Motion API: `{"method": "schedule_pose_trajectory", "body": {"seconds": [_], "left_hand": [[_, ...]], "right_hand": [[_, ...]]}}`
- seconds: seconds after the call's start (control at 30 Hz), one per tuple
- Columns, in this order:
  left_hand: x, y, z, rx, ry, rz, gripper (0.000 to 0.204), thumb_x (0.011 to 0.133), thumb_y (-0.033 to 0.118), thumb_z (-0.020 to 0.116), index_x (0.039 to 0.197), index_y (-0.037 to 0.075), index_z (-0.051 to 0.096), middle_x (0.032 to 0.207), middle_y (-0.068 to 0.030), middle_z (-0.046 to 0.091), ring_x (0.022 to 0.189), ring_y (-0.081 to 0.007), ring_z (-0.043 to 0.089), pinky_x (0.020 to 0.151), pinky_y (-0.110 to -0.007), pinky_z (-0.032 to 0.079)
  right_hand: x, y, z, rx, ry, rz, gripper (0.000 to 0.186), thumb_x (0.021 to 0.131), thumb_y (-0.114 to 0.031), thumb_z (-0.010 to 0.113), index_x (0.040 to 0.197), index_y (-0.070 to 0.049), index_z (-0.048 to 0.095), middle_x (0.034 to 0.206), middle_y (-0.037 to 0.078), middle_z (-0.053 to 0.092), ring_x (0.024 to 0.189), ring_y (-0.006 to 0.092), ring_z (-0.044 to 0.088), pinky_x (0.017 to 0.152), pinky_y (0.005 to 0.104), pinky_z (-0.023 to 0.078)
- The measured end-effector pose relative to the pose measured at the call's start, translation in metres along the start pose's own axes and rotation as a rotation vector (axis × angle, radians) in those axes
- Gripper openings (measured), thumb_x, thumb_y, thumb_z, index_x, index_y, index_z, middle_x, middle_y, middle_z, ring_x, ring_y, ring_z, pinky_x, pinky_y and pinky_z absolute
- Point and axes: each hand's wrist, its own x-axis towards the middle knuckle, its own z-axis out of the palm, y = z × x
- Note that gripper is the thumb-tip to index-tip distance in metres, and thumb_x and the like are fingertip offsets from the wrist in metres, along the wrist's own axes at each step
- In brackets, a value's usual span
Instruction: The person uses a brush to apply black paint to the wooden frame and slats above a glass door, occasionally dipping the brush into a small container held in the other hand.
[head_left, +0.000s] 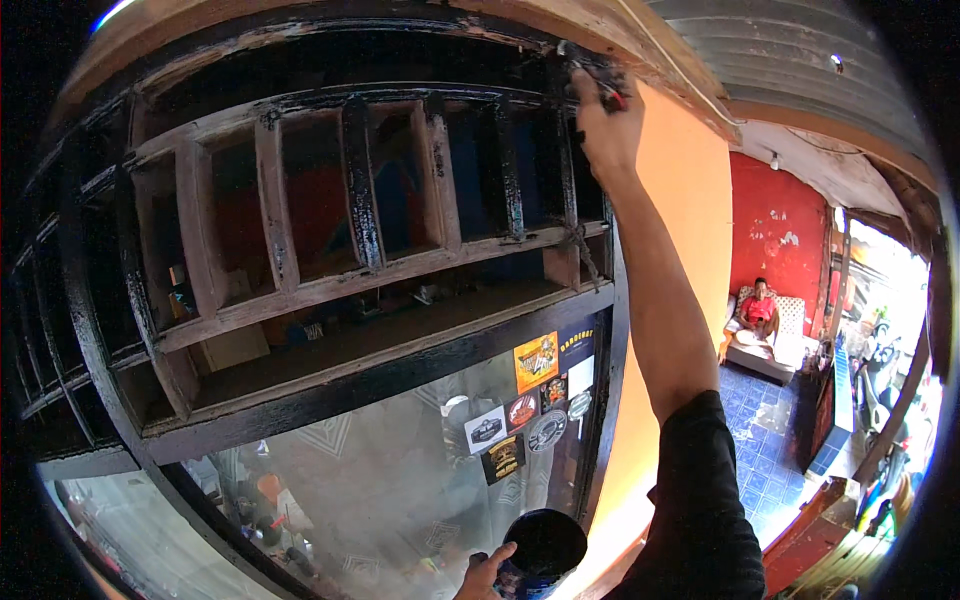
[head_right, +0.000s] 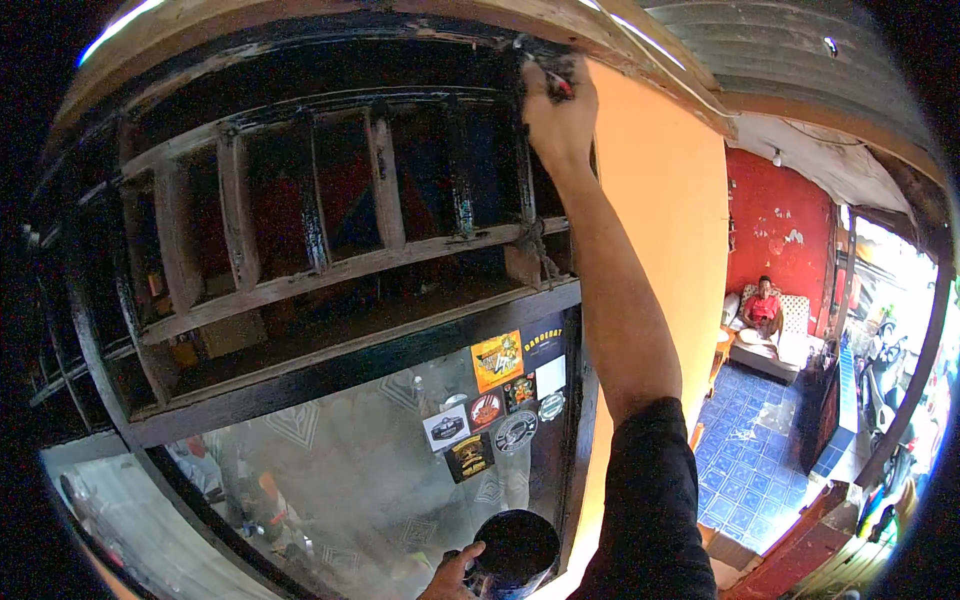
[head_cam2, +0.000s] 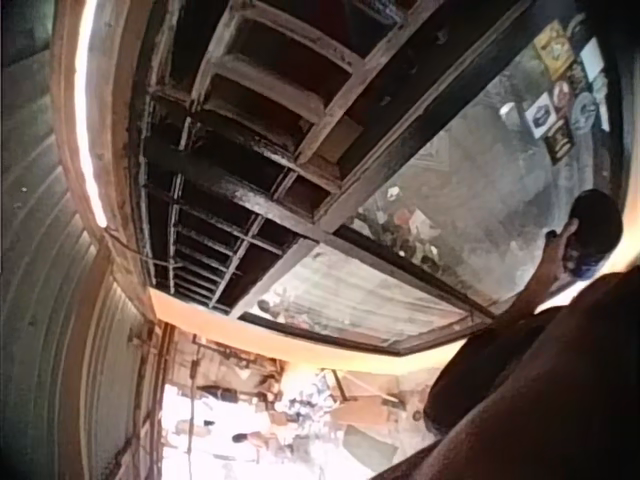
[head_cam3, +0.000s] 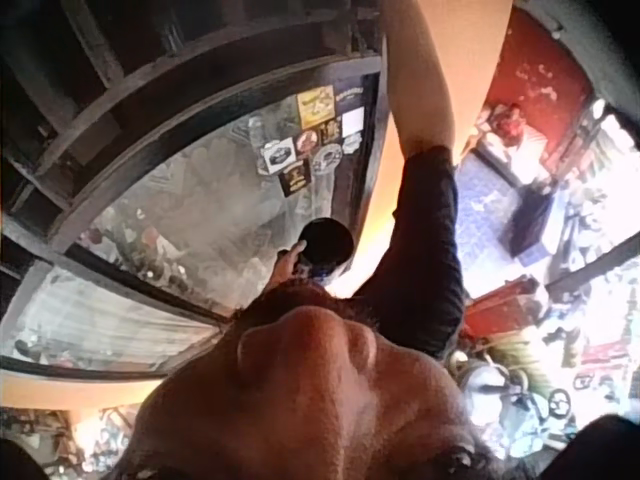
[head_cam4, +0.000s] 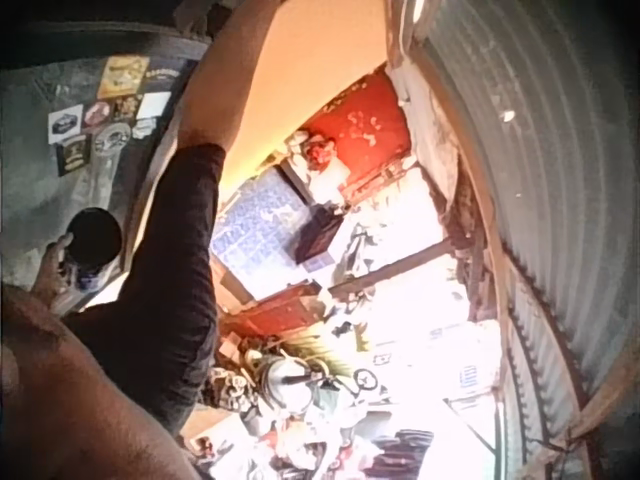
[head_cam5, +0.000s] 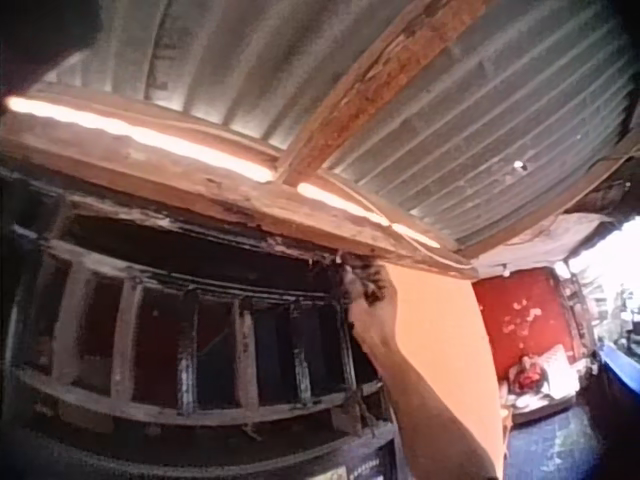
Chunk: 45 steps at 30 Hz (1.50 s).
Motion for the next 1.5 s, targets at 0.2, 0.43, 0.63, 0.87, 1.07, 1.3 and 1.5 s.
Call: {"method": "schedule_pose_trajectory", "body": {"seconds": [0.2,0.43,0.63,0.87,1.07,1.3,1.5], "left_hand": [[0.008,-0.010,0.001,-0.110,-0.010,-0.168,0.021,0.090,0.031,0.065,0.096,0.012,0.067,0.064,0.0034,0.044,0.058,-0.0088,0.041,0.056,-0.027,0.037],[-0.010,0.000,0.015,-0.048,-0.030,-0.118,0.025,0.088,0.037,0.066,0.086,0.012,0.067,0.062,0.0037,0.043,0.058,-0.0089,0.040,0.056,-0.027,0.037],[-0.021,0.012,0.022,-0.033,0.052,-0.047,0.026,0.087,0.034,0.067,0.100,0.011,0.068,0.064,0.0033,0.046,0.057,-0.0089,0.041,0.053,-0.026,0.037],[-0.021,-0.007,0.021,0.019,0.075,0.178,0.029,0.085,0.037,0.068,0.089,0.009,0.069,0.063,0.0040,0.048,0.054,-0.0108,0.045,0.051,-0.028,0.038],[0.004,-0.029,0.004,0.163,-0.193,0.193,0.057,0.083,0.007,0.062,0.137,0.010,0.047,0.068,-0.0012,0.051,0.057,-0.0128,0.047,0.055,-0.028,0.042],[0.010,-0.022,0.012,-0.345,-0.070,-0.383,0.053,0.082,0.005,0.062,0.134,0.008,0.050,0.068,-0.0017,0.050,0.058,-0.0116,0.045,0.055,-0.028,0.041],[0.001,-0.010,0.023,-0.269,-0.069,-0.232,0.037,0.083,0.025,0.073,0.115,0.012,0.059,0.066,0.0009,0.046,0.054,-0.0076,0.040,0.048,-0.025,0.036]], "right_hand": [[0.014,-0.009,-0.036,0.194,-0.191,0.301,0.023,0.084,-0.023,0.075,0.090,-0.006,0.061,0.065,0.000,0.058,0.057,0.0107,0.050,0.055,0.0263,0.040],[0.020,0.022,-0.027,0.089,-0.012,0.275,0.029,0.083,-0.024,0.076,0.094,-0.003,0.060,0.071,0.002,0.061,0.057,0.0139,0.052,0.055,0.0307,0.044],[0.008,0.016,-0.009,-0.371,0.302,0.072,0.032,0.082,-0.019,0.070,0.104,0.002,0.059,0.085,0.019,0.067,0.085,0.0307,0.066,0.076,0.0365,0.049],[0.007,-0.009,-0.023,0.104,-0.121,0.348,0.030,0.081,-0.027,0.077,0.093,-0.005,0.062,0.072,0.003,0.060,0.055,0.0145,0.053,0.053,0.0282,0.043],[0.019,0.011,-0.049,0.126,-0.089,0.381,0.027,0.083,-0.023,0.076,0.090,-0.003,0.060,0.074,0.002,0.061,0.058,0.0114,0.052,0.056,0.0268,0.043],[0.019,0.015,-0.035,-0.298,0.039,0.029,0.027,0.084,-0.024,0.072,0.092,-0.001,0.060,0.082,0.013,0.068,0.075,0.0273,0.064,0.072,0.0378,0.050],[0.014,0.005,-0.018,-0.115,-0.022,0.108,0.033,0.082,-0.023,0.074,0.103,-0.001,0.063,0.082,0.014,0.069,0.081,0.0287,0.066,0.080,0.0406,0.050]]}}
